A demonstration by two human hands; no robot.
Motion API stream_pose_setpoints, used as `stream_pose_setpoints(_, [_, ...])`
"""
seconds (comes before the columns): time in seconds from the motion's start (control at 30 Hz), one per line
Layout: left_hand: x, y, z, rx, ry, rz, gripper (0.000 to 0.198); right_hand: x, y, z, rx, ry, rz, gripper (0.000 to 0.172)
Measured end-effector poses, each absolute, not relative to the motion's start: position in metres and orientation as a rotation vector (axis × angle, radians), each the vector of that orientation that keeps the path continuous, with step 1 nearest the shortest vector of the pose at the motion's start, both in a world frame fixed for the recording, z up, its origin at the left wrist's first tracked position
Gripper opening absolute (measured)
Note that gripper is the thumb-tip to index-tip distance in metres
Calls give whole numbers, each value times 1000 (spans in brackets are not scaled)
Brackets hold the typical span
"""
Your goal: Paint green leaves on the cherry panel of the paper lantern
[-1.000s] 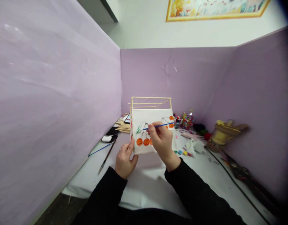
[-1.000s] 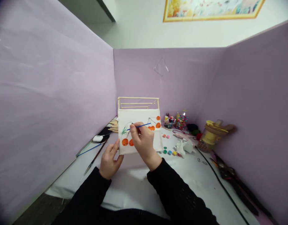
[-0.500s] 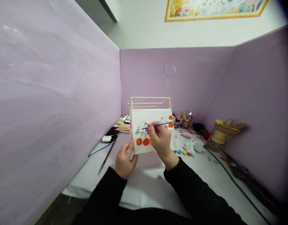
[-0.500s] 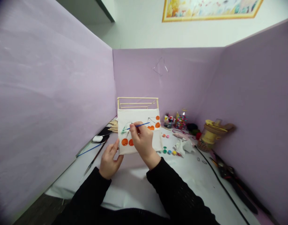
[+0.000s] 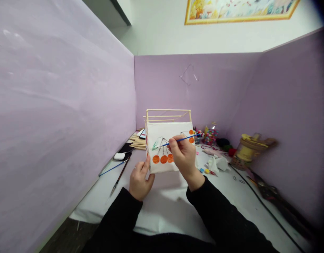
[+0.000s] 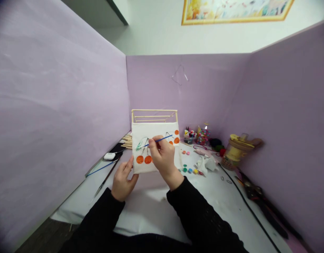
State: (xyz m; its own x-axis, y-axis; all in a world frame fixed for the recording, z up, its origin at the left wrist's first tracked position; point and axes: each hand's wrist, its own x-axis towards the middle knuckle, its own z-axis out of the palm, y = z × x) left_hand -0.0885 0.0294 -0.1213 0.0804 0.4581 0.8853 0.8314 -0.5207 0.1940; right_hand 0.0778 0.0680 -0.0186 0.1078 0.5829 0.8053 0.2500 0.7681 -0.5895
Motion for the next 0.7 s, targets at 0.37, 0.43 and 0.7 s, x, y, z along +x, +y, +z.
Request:
stream_pose_setpoints(0.37, [-88, 28, -119, -2014, -1312, -1411, 67, 76, 64, -19, -685, -1593, 122, 15])
stream_pose_setpoints(0.43, [-88, 28, -119, -2008, -1305, -1413, 67, 77, 64, -17, -670, -1584, 109, 15])
stream_pose_setpoints(0.7, [-89, 28, -120, -1985, -1273, -1406, 69, 80, 71, -19, -694, -1535, 127, 15])
